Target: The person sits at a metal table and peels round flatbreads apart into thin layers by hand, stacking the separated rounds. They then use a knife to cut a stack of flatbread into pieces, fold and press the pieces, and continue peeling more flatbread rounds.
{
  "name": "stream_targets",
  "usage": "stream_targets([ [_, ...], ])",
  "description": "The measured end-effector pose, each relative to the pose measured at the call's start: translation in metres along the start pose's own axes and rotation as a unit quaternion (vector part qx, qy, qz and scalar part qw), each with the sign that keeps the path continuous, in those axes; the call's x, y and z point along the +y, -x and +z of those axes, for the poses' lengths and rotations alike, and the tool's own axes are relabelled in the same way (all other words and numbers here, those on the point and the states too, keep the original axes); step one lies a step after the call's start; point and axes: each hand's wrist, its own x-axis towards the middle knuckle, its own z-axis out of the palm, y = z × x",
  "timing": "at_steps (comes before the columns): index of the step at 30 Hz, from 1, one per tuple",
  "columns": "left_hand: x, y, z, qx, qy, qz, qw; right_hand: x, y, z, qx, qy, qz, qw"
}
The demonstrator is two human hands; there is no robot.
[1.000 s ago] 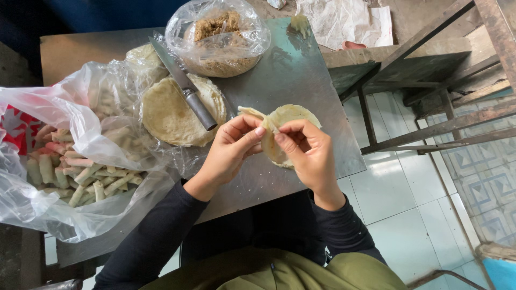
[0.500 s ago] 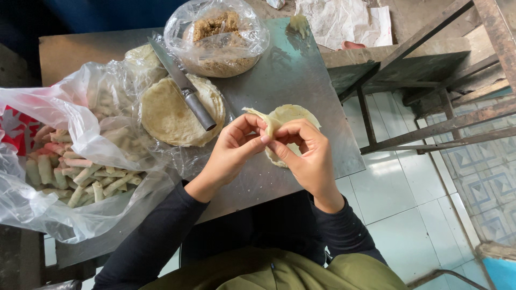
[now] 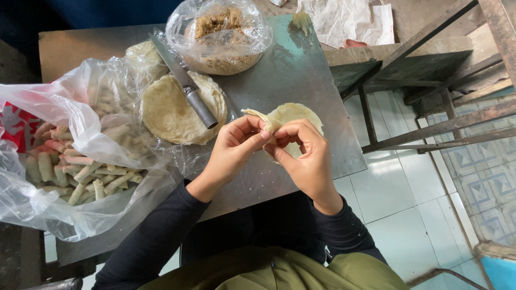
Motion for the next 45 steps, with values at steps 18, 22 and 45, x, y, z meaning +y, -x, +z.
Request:
stream_targets([
  [18,-0.014,0.001,-0.004,0.012,0.076,-0.035,0.996,0.016,0.004,-0.008,0.012,-0.077,0.075,0.994],
  [22,-0.010,0.000,-0.001,0.015,0.076,-0.034,0.996,0.026,0.002,-0.017,-0.003,-0.117,0.116,0.986],
  [45,-0.013,0.005,0.013,-0.032,-0.079,-0.001,0.996,0.030,0.002,0.022,0.025,0.035,-0.004,0.999],
])
